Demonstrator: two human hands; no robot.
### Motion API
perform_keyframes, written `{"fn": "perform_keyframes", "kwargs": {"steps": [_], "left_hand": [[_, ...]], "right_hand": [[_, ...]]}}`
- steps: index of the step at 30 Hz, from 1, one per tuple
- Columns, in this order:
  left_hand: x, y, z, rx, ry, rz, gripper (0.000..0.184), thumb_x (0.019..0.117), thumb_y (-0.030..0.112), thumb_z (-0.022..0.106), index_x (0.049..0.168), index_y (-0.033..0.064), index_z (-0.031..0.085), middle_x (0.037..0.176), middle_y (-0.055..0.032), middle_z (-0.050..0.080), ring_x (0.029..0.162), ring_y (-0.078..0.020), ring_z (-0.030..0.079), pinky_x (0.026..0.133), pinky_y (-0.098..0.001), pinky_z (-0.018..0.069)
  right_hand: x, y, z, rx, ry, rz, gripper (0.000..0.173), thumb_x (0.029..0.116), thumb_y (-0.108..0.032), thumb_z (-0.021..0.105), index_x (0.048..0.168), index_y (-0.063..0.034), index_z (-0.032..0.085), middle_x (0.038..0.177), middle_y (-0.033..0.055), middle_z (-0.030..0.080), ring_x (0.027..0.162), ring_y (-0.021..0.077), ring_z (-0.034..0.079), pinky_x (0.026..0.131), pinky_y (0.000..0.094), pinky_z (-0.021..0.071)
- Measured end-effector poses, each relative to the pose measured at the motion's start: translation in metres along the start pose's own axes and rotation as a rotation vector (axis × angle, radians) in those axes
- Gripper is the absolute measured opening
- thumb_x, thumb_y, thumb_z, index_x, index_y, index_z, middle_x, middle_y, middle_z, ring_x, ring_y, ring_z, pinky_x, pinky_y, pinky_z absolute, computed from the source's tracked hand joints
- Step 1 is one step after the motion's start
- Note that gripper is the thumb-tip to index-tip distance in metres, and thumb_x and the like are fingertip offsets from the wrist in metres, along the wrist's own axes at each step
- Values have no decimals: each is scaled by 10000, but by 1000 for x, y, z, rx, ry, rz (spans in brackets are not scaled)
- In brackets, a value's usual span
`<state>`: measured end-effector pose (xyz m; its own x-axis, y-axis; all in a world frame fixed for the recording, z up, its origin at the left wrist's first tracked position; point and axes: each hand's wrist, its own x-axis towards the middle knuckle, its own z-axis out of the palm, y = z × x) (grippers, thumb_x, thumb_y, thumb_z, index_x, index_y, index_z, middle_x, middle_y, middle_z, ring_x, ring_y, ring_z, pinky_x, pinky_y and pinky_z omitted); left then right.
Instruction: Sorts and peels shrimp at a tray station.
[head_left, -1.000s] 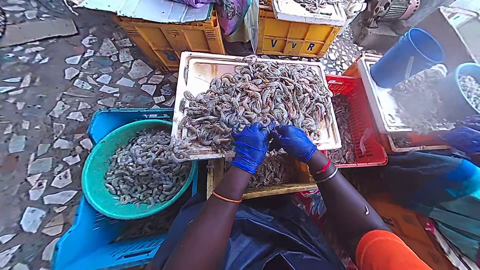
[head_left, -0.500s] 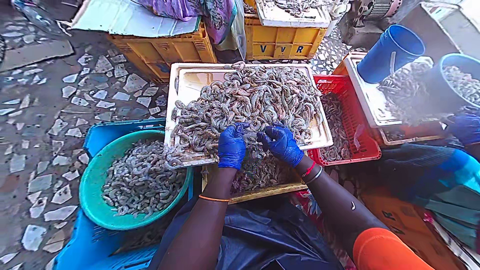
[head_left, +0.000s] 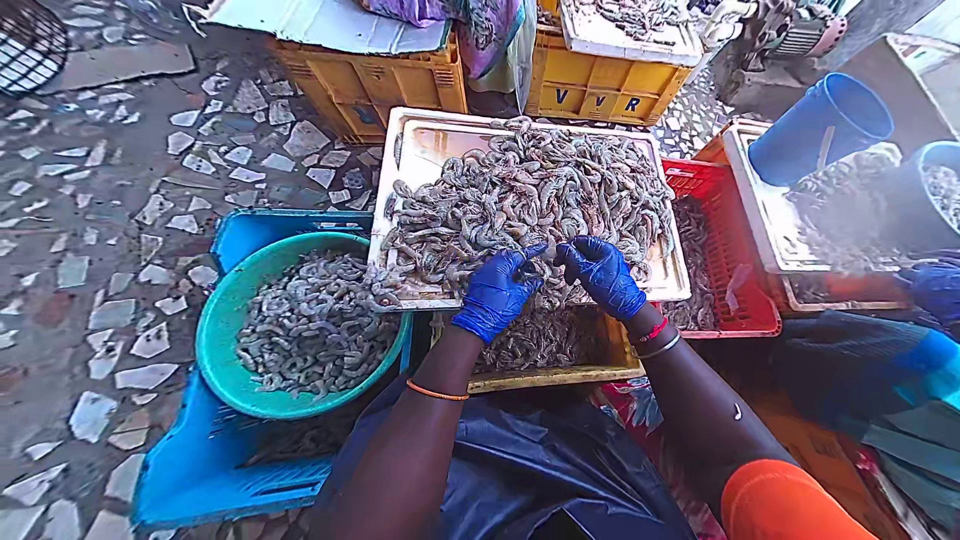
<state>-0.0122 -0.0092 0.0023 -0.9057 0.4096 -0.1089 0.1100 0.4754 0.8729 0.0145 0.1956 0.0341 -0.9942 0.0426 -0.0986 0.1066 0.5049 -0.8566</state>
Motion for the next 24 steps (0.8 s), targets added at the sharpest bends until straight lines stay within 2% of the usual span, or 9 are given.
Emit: {"fn": "perform_keyframes", "kwargs": {"steps": [3, 5, 9, 11, 14, 16, 19, 22, 24], "left_hand": [[-2, 11, 15, 8, 2, -61, 504, 953, 222, 725, 1442, 214, 603, 1358, -104, 656, 1250, -293, 626, 1064, -594, 468], [-2, 14, 17, 77, 41, -50, 293, 973, 213, 687, 1221, 57, 694, 1199, -183, 697, 1132, -363, 667, 985, -638, 487], [-2, 12, 10, -132, 66, -92, 283, 1056, 253, 579, 1203, 39, 693, 1125, -135, 709, 1046, -235, 677, 963, -489, 527], [-3, 12, 7, -327, 127, -75, 228, 1056, 206, 582, 1143, 31, 699, 1033, -66, 719, 894, -85, 649, 847, -309, 532], [-8, 21, 8, -505, 130, -60, 194, 1028, 125, 612, 1157, -2, 682, 1100, -54, 726, 989, -26, 657, 926, -233, 530], [-13, 34, 17, -576, 149, -105, 181, 1015, 113, 628, 1146, -1, 679, 1040, -30, 709, 946, -16, 647, 896, -223, 533], [-16, 39, 25, -733, 173, -239, 213, 1034, 171, 611, 1181, 22, 650, 1000, -21, 677, 886, -50, 633, 831, -259, 542], [-20, 31, 16, -865, 79, -280, 182, 1061, 181, 551, 1173, 75, 646, 994, 7, 694, 877, -69, 661, 826, -272, 567], [-26, 24, 9, -861, 44, -260, 202, 1076, 169, 511, 1162, 62, 660, 995, -1, 696, 877, -71, 657, 821, -265, 557]], "right_hand": [[-2, -8, 6, -16, -45, -32, 311, 1039, -346, 571, 949, -93, 729, 754, 15, 696, 655, 134, 644, 661, 388, 551], [-6, -13, 7, 11, -35, -41, 309, 1041, -338, 578, 927, -87, 718, 717, 15, 669, 632, 132, 626, 640, 382, 536], [-16, -20, -3, 94, 40, -3, 295, 1060, -312, 562, 950, -81, 709, 744, 8, 691, 591, 104, 606, 580, 309, 527], [-18, -15, -15, -253, -21, 27, 344, 1022, -457, 591, 1066, -141, 721, 878, 31, 723, 763, 187, 674, 702, 456, 535], [-21, -7, -13, -455, -208, -34, 590, 972, -567, 611, 1427, -192, 595, 1337, 111, 647, 1213, 310, 622, 990, 618, 486], [-27, -11, 0, -463, -174, -147, 445, 1035, -453, 565, 1365, -162, 630, 1252, 116, 679, 1168, 310, 635, 987, 625, 451], [-33, -10, 17, -591, -1, -315, 343, 1059, -285, 550, 1351, -151, 669, 1120, 98, 737, 1076, 284, 682, 1122, 655, 331], [-28, 11, 29, -695, 118, -610, 324, 993, -221, 613, 1276, -98, 713, 1063, 109, 742, 1014, 295, 688, 1088, 575, 404], [-25, 16, 31, -688, 107, -727, 219, 979, -209, 631, 1135, -128, 760, 1076, 80, 751, 1000, 265, 691, 1054, 510, 446]]}}
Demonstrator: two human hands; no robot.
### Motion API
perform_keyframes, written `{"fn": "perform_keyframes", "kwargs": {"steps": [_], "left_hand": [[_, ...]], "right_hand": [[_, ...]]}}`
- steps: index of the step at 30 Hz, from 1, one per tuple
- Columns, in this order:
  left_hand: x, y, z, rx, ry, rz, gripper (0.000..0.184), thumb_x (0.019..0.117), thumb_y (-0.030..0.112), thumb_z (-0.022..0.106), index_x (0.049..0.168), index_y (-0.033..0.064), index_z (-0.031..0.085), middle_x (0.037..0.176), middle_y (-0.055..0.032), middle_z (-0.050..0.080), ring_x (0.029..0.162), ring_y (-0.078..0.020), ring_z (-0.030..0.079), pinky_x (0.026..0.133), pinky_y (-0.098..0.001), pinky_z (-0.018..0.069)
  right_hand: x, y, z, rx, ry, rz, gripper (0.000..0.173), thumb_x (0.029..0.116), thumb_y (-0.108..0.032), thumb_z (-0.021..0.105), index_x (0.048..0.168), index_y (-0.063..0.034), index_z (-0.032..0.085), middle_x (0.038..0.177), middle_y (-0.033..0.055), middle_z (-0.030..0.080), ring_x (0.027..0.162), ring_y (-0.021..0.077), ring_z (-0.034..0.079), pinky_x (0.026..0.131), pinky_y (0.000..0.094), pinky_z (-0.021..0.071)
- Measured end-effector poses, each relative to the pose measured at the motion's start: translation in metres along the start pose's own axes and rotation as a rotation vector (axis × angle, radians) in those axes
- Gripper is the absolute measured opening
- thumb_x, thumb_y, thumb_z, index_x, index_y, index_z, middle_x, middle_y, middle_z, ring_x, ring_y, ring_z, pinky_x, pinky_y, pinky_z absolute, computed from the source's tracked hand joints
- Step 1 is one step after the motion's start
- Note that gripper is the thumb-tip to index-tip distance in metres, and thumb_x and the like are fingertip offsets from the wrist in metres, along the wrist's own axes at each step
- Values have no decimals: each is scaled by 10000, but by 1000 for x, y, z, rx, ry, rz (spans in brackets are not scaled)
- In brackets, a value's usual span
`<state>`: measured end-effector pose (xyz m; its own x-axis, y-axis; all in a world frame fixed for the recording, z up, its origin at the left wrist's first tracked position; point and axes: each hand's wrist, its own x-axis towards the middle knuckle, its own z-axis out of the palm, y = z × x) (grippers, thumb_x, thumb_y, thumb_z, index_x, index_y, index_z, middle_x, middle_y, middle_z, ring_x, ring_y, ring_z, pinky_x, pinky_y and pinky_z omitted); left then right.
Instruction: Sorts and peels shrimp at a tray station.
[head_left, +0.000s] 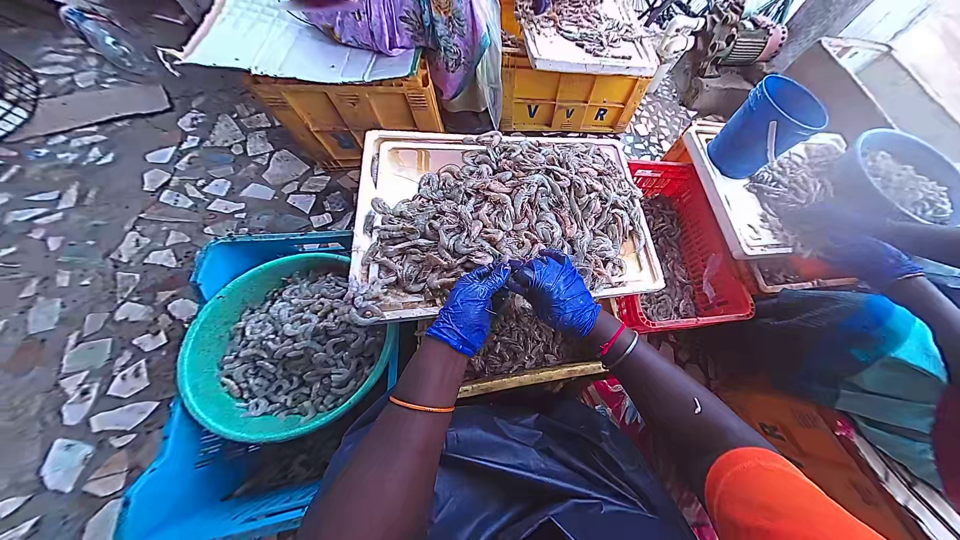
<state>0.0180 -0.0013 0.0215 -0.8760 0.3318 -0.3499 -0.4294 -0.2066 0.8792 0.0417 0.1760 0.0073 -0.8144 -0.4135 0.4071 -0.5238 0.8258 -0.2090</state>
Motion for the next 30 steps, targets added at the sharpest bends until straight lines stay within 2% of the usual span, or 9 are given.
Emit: {"fn": "perform_keyframes", "kwargs": {"steps": [3, 7, 9, 11, 16, 19, 24, 27, 30], "left_hand": [[-5, 4, -15, 23, 76, 45, 205, 1076, 168, 511, 1160, 68, 669, 981, 18, 692, 810, -41, 628, 745, -218, 530], [-7, 28, -51, -225, 518, 321, 255, 1101, 259, 463, 1264, 141, 619, 1075, 46, 701, 787, -41, 630, 720, -223, 536], [-7, 41, -72, -443, 711, 348, 305, 1118, 383, 377, 1285, 210, 565, 1005, 58, 639, 813, -76, 609, 763, -287, 524], [-5, 41, -78, -563, 779, 237, 340, 1113, 439, 342, 1257, 207, 544, 1028, 42, 619, 836, -83, 602, 770, -311, 516], [10, 39, -52, -417, 593, 102, 351, 1100, 379, 431, 1320, 163, 600, 1072, 3, 649, 872, -120, 621, 776, -324, 517], [14, 38, -44, -371, 502, 77, 344, 1100, 344, 450, 1348, 172, 616, 1099, -8, 655, 908, -119, 631, 791, -311, 518], [20, 30, -37, -239, 451, 71, 335, 1104, 300, 452, 1329, 133, 635, 1057, -30, 684, 862, -116, 641, 755, -287, 525], [25, 16, -34, 178, 252, 207, 337, 1063, 123, 541, 1389, 95, 618, 1377, -61, 643, 1245, -137, 607, 1071, -342, 483], [34, -4, -20, 849, 129, 382, 496, 950, 137, 695, 1412, 306, 640, 1489, -42, 571, 1400, -269, 495, 1147, -554, 380]], "right_hand": [[2, -4, 4, 118, -47, -15, 171, 996, -237, 621, 1022, -135, 756, 983, 66, 738, 976, 252, 694, 1049, 501, 469], [23, -11, -20, 114, -599, 300, 432, 986, -588, 559, 1150, -242, 759, 1124, 29, 734, 1108, 226, 654, 1074, 536, 408], [37, 1, -19, 80, -515, 480, 318, 990, -493, 604, 1069, -230, 766, 1031, 29, 743, 1001, 235, 695, 906, 538, 530], [54, 12, -11, 30, -412, 608, 266, 1032, -380, 572, 1129, -216, 758, 1078, 53, 749, 1020, 273, 706, 867, 576, 545], [89, 8, 22, -163, -419, 653, 378, 990, -437, 607, 891, -82, 693, 853, 180, 689, 821, 392, 684, 652, 614, 516], [120, 11, 38, -345, -736, 766, 597, 965, -610, 526, 956, -49, 728, 1017, 199, 728, 1014, 400, 690, 848, 652, 484], [96, 13, 39, -353, -605, 558, 278, 920, -300, 653, 854, -33, 692, 889, 205, 695, 892, 421, 669, 830, 687, 450], [80, 21, 13, -309, -530, 550, 381, 1043, -409, 500, 975, -98, 708, 994, 145, 711, 978, 351, 685, 803, 624, 490], [66, 16, -22, -86, -528, 555, 408, 1094, -395, 423, 1106, -99, 703, 1041, 136, 719, 1003, 330, 699, 820, 595, 523]]}}
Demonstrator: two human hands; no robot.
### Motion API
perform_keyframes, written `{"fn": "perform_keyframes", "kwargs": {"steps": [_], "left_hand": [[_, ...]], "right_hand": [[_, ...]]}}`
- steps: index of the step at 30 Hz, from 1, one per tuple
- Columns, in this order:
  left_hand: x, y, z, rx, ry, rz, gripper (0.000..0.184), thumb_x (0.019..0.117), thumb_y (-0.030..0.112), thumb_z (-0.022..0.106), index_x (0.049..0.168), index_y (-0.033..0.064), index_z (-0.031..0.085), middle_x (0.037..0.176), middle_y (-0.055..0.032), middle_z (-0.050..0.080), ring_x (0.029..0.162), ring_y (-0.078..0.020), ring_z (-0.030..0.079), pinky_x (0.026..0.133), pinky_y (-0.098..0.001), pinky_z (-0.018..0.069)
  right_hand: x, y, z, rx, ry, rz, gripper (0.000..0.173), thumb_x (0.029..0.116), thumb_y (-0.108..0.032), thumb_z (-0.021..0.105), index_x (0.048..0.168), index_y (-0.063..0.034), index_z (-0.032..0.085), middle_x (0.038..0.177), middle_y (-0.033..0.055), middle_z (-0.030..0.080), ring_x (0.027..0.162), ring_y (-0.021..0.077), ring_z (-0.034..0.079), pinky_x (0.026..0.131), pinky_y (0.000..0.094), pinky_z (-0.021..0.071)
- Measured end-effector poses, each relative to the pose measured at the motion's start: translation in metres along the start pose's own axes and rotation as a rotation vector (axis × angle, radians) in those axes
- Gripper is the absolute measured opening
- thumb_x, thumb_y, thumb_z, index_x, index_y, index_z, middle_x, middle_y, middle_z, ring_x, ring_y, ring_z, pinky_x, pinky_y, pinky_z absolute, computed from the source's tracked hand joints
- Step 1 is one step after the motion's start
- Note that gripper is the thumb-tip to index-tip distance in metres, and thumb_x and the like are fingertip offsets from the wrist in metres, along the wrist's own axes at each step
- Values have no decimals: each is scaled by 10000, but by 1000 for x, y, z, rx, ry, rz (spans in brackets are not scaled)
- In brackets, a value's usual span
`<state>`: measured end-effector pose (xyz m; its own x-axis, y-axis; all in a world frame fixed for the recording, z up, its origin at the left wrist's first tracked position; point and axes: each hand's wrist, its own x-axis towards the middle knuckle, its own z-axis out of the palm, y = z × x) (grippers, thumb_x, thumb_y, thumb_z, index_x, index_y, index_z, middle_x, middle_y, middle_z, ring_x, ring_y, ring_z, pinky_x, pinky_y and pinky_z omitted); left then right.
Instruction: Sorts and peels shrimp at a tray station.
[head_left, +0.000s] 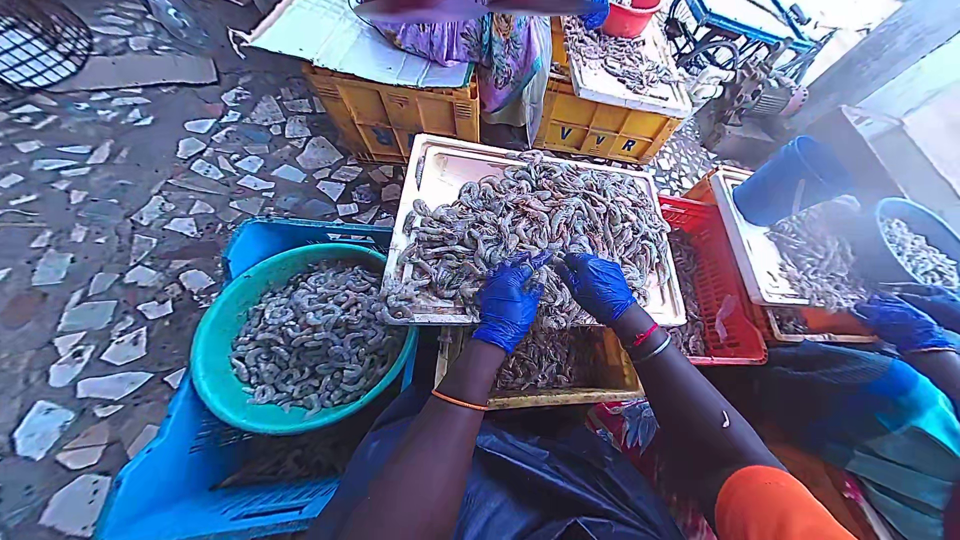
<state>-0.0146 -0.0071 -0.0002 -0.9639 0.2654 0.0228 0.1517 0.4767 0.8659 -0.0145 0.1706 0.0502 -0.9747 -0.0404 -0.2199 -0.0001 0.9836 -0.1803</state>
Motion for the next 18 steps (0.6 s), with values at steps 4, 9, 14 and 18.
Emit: {"fn": "perform_keyframes", "kwargs": {"steps": [4, 9, 14, 18], "left_hand": [[-1, 7, 25, 249, 76, 214, 444, 879, 62, 715, 1278, 255, 742, 1261, -85, 718, 1209, -317, 645, 1044, -603, 447], [-10, 14, 40, 624, 51, 235, 225, 889, 73, 689, 1080, 142, 783, 1117, -164, 726, 1064, -372, 683, 1059, -659, 381], [-11, 16, 42, 298, 63, 64, 235, 1009, 70, 544, 1114, 19, 748, 1102, -218, 721, 1092, -385, 682, 1027, -589, 470], [-3, 17, 27, -124, 108, -274, 288, 1091, 192, 483, 1156, 50, 725, 1129, -143, 736, 1069, -275, 694, 989, -525, 513]], "right_hand": [[-20, 6, 1, 489, -135, -3, 380, 1096, -324, 413, 1069, -99, 718, 900, 73, 728, 858, 220, 698, 828, 504, 542], [-24, 15, 0, 520, -238, 60, 370, 1096, -352, 458, 1050, -108, 732, 786, 33, 722, 736, 180, 676, 806, 470, 534], [-24, 27, 13, 532, -123, 12, 379, 1055, -428, 541, 937, -117, 721, 769, 42, 690, 722, 200, 653, 747, 487, 522], [-28, 28, 22, 554, -32, -60, 340, 1044, -414, 570, 930, -138, 732, 755, 26, 691, 715, 183, 657, 746, 472, 529]]}}
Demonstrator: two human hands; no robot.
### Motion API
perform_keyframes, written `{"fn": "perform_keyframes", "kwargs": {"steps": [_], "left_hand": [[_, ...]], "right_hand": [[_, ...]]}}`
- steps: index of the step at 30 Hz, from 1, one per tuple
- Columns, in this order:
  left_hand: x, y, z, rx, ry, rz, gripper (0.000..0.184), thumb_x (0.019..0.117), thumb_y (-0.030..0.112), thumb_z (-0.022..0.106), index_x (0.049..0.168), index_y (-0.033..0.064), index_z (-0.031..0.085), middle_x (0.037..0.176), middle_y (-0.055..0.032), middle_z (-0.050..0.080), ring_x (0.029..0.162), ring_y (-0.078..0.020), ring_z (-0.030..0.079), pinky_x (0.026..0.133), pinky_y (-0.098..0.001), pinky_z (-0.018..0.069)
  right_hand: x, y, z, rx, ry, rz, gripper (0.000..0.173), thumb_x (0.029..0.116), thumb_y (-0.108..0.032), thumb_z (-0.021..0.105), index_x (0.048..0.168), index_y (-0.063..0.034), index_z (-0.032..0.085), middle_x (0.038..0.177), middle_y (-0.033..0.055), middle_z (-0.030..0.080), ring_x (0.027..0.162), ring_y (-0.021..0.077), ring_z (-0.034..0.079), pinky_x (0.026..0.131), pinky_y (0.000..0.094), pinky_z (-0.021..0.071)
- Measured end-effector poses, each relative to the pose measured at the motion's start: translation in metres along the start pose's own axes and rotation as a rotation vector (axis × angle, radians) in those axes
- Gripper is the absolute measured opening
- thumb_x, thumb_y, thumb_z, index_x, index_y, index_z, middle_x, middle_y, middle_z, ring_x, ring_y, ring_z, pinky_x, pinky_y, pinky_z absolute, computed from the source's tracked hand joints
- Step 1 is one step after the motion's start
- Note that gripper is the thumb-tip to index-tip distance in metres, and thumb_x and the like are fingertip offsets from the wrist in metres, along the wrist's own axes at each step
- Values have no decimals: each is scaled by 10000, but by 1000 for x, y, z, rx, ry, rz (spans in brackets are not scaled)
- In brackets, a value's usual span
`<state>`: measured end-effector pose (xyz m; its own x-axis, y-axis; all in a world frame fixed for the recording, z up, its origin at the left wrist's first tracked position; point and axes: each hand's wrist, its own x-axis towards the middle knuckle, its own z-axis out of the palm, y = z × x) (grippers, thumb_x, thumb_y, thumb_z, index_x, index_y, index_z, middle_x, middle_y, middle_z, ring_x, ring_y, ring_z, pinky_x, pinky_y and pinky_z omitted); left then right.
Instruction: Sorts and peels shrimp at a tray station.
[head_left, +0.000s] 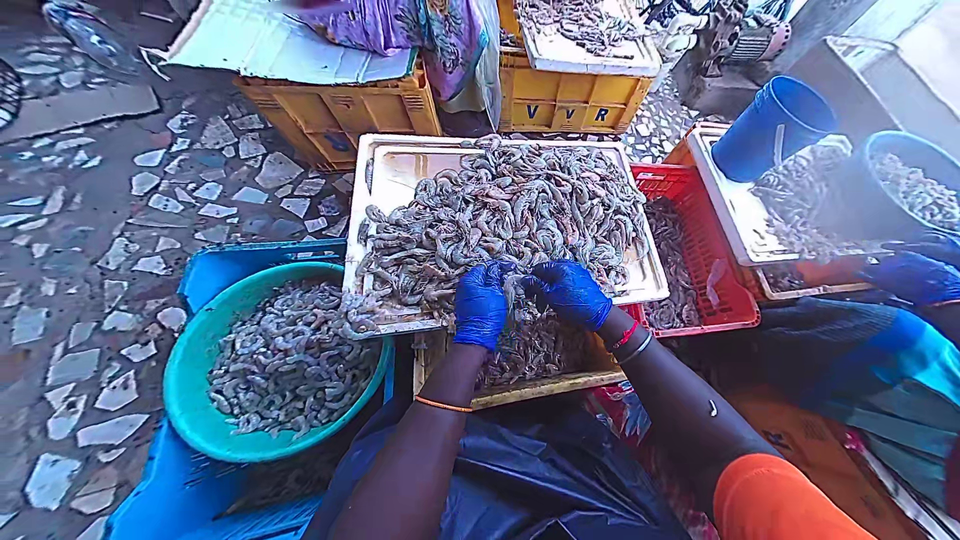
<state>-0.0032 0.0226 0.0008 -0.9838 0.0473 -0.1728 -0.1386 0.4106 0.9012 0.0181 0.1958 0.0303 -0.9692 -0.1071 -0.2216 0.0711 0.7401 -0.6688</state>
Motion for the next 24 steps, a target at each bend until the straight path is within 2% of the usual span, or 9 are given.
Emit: {"fn": "perform_keyframes", "kwargs": {"steps": [4, 6, 8, 12, 14, 16, 19, 22, 24], "left_hand": [[7, -11, -18, -125, 21, 65, 248, 1080, 152, 515, 1197, 45, 705, 1103, -103, 736, 963, -172, 704, 925, -416, 557], [6, -16, -26, -103, -92, 284, 308, 1033, 130, 592, 1330, 125, 675, 1306, -57, 690, 1196, -178, 651, 1056, -450, 503], [3, -18, -25, 43, -167, 482, 455, 988, 156, 643, 1441, 197, 613, 1417, -56, 633, 1303, -229, 589, 1107, -507, 438], [-3, -22, -16, 339, 9, 656, 257, 980, 144, 608, 1178, 89, 764, 1118, -174, 743, 1091, -354, 692, 1036, -611, 434], [-5, -22, -16, 398, 44, 633, 200, 973, 117, 596, 1042, 33, 764, 1065, -200, 737, 1080, -388, 684, 1031, -629, 426], [-8, -18, -18, 289, 33, 554, 211, 995, 101, 578, 1039, 1, 759, 1059, -208, 731, 1083, -371, 678, 1008, -578, 458], [-10, -7, -25, -35, 1, 277, 208, 1045, 107, 553, 1077, -2, 728, 1055, -135, 735, 1003, -212, 701, 957, -432, 545], [1, -10, -34, -92, 6, 107, 229, 1071, 144, 525, 1142, 52, 722, 1007, -79, 745, 878, -153, 698, 871, -408, 561], [5, -18, -40, -25, -93, 142, 260, 1047, 166, 574, 1267, 146, 710, 1140, -77, 737, 1009, -199, 698, 937, -496, 536]], "right_hand": [[0, 3, -4, 187, -16, -31, 285, 1061, -327, 558, 1007, -110, 734, 821, 21, 728, 748, 137, 689, 773, 409, 575], [0, -1, -5, 247, -57, -47, 278, 1074, -287, 535, 1042, -81, 721, 818, 34, 706, 723, 128, 663, 735, 367, 567], [1, -8, -3, 245, -71, -44, 307, 1080, -301, 512, 1024, -78, 715, 773, 20, 675, 671, 113, 621, 686, 343, 537], [2, -18, 3, 244, -81, -27, 363, 1094, -342, 467, 1113, -73, 711, 799, 11, 686, 639, 96, 601, 667, 318, 534], [2, -16, 4, 177, -71, -60, 360, 1088, -351, 477, 1062, -78, 711, 782, 11, 685, 634, 104, 609, 662, 331, 535], [2, -13, 5, 3, -21, -187, 366, 1071, -344, 495, 953, -85, 725, 742, 26, 666, 662, 142, 624, 701, 379, 532], [-3, -14, 5, -210, 46, -390, 347, 1038, -307, 540, 882, -62, 728, 767, 91, 681, 795, 247, 673, 863, 493, 510], [-7, -11, 1, -113, 25, -337, 319, 1050, -292, 533, 984, -68, 750, 842, 71, 718, 833, 204, 689, 871, 458, 535], [-9, -8, -6, -43, 25, -288, 306, 1051, -298, 547, 1052, -88, 769, 891, 59, 741, 853, 181, 696, 898, 457, 537]]}}
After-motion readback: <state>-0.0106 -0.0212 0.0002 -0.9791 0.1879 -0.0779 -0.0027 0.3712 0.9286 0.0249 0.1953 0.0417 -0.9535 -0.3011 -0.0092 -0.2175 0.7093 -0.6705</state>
